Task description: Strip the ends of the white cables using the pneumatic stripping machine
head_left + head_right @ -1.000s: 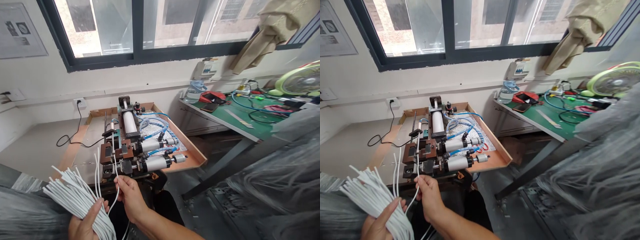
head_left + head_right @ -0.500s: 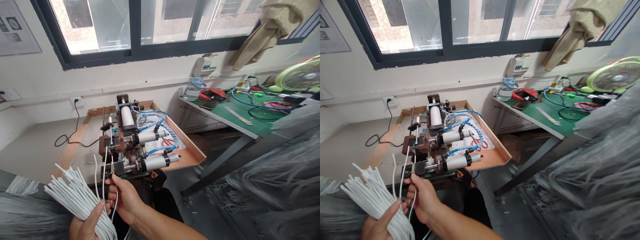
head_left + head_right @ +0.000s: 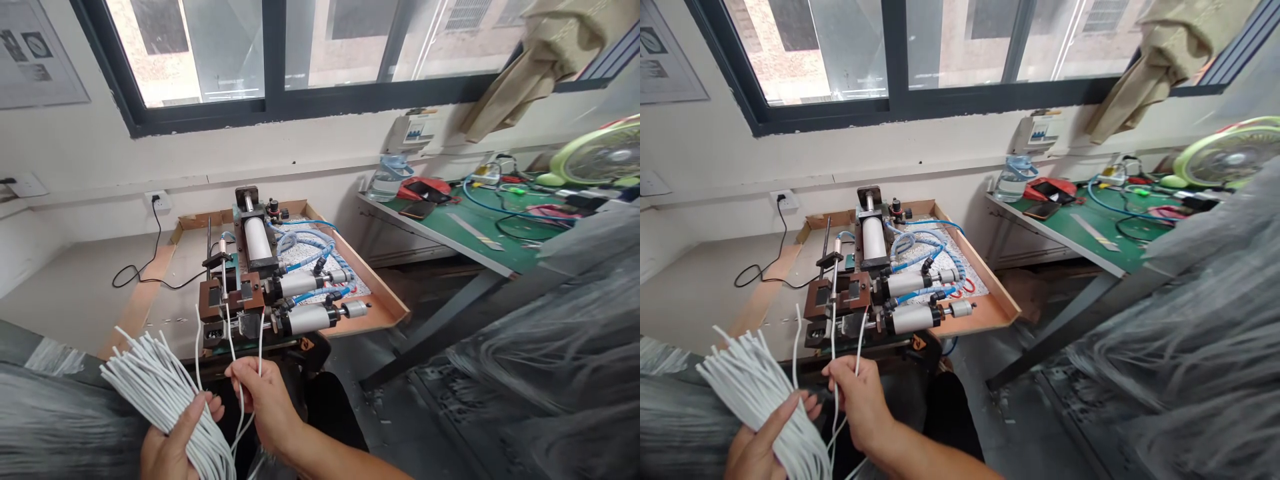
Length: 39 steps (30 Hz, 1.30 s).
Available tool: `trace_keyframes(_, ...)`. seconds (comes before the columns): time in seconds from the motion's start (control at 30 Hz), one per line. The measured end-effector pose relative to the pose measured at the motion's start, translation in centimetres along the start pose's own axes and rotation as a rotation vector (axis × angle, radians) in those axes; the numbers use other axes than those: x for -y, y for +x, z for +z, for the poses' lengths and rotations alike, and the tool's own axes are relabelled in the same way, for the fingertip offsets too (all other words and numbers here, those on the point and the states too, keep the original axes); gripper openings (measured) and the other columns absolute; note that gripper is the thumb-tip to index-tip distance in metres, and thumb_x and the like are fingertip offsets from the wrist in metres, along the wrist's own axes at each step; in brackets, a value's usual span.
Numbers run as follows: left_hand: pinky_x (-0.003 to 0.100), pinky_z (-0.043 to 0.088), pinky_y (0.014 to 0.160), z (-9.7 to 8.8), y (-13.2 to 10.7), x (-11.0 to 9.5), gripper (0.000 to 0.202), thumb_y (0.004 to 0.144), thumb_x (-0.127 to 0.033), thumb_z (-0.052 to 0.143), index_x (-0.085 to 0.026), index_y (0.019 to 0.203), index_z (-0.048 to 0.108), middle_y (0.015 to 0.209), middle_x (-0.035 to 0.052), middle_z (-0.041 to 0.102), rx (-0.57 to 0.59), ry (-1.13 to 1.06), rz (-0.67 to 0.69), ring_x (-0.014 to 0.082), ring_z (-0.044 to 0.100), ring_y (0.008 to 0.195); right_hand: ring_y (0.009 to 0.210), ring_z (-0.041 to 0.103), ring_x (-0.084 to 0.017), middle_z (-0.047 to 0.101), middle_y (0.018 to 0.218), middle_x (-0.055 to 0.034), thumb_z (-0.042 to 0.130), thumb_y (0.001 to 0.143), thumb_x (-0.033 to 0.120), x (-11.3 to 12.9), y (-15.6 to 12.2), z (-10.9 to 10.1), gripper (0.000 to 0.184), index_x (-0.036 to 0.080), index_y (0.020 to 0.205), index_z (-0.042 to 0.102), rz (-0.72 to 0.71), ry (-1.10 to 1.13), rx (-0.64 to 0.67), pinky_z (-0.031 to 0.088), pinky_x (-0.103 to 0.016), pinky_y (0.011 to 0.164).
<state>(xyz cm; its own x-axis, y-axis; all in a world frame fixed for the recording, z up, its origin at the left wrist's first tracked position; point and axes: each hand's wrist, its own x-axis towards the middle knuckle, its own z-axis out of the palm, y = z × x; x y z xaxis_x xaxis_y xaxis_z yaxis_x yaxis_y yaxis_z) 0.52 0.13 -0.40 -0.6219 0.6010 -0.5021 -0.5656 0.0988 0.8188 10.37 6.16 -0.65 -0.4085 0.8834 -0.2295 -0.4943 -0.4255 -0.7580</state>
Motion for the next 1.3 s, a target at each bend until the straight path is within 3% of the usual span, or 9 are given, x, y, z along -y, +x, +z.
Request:
trace_keyframes(0.3, 0.033, 0.049, 0.059, 0.6, -0.7, -0.2, 0.027, 0.048, -0.018, 0.071, -0.012, 0.071, 0.057, 0.057, 0.0057, 0.064, -0.01, 0.036, 0.011, 0.0207, 0.06, 0.057, 0.035, 0.023, -0.002, 0.036, 0.042, 0.0068, 0.057, 0.064, 0.028, 0.8, 0.8, 0.1, 0.018, 0.01, 0.059, 0.057, 0.098, 0.124, -0.002, 0.014, -0.017, 0.035)
trace_keyframes(0.43, 0.031, 0.048, 0.059, 0.9, -1.1, -0.2, 0.025, 0.049, -0.018, 0.07, -0.013, 0.07, 0.059, 0.059, 0.0031, 0.065, 0.037, 0.042, 0.021, 0.0194, 0.06, 0.057, 0.034, 0.031, -0.004, 0.035, 0.039, 0.0076, 0.061, 0.061, 0.032, 0.7, 1.1, 0.5, 0.022, 0.01, 0.067, 0.059, 0.222, 0.116, 0.153, 0.022, -0.017, 0.035)
trace_keyframes(0.53, 0.03, 0.047, 0.059, 1.1, -1.3, -0.3, 0.023, 0.05, -0.017, 0.069, -0.011, 0.071, 0.061, 0.062, 0.0038, 0.065, 0.121, 0.03, 0.018, 0.0194, 0.06, 0.058, 0.034, 0.039, -0.007, 0.043, 0.038, 0.0043, 0.066, 0.055, 0.034, 0.4, 1.0, 1.0, 0.026, 0.01, 0.062, 0.058, 0.249, 0.01, 0.236, 0.029, -0.019, 0.036)
trace_keyframes(0.7, 0.03, 0.046, 0.064, 0.8, -0.8, -0.3, 0.02, 0.052, -0.016, 0.069, -0.012, 0.071, 0.063, 0.066, 0.0058, 0.066, 0.099, 0.019, -0.023, 0.0209, 0.06, 0.065, 0.038, 0.038, -0.004, 0.05, 0.046, 0.0007, 0.064, 0.059, 0.031, 0.3, 0.3, 0.8, 0.023, 0.01, 0.055, 0.057, 0.027, -0.034, 0.087, 0.023, -0.017, 0.038)
trace_keyframes(0.77, 0.031, 0.047, 0.064, 0.7, -0.6, -0.3, 0.018, 0.051, -0.015, 0.069, -0.012, 0.068, 0.063, 0.064, 0.0069, 0.066, 0.068, 0.018, -0.05, 0.0213, 0.06, 0.064, 0.038, 0.033, -0.003, 0.05, 0.047, 0.0008, 0.064, 0.058, 0.029, 0.3, 0.3, 0.4, 0.022, 0.009, 0.052, 0.056, -0.001, -0.04, 0.011, 0.018, -0.018, 0.037)
trace_keyframes(1.0, 0.032, 0.048, 0.064, 1.2, -0.5, -0.3, 0.024, 0.048, -0.015, 0.071, -0.011, 0.07, 0.06, 0.06, 0.006, 0.065, 0.048, 0.019, -0.038, 0.0202, 0.061, 0.062, 0.037, 0.026, -0.003, 0.04, 0.041, 0.0055, 0.067, 0.054, 0.028, -0.2, 1.4, -0.5, 0.025, 0.012, 0.048, 0.048, 0.033, 0.036, -0.108, 0.015, -0.019, 0.037)
trace_keyframes(1.3, 0.031, 0.049, 0.059, 1.2, -0.1, -0.3, 0.028, 0.047, -0.014, 0.071, -0.012, 0.072, 0.059, 0.06, 0.0062, 0.065, 0.018, 0.018, -0.054, 0.0202, 0.061, 0.059, 0.036, 0.025, -0.003, 0.036, 0.039, 0.0065, 0.066, 0.052, 0.029, -0.4, 1.5, -0.1, 0.027, 0.014, 0.047, 0.045, 0.102, 0.067, -0.115, 0.012, -0.018, 0.036)
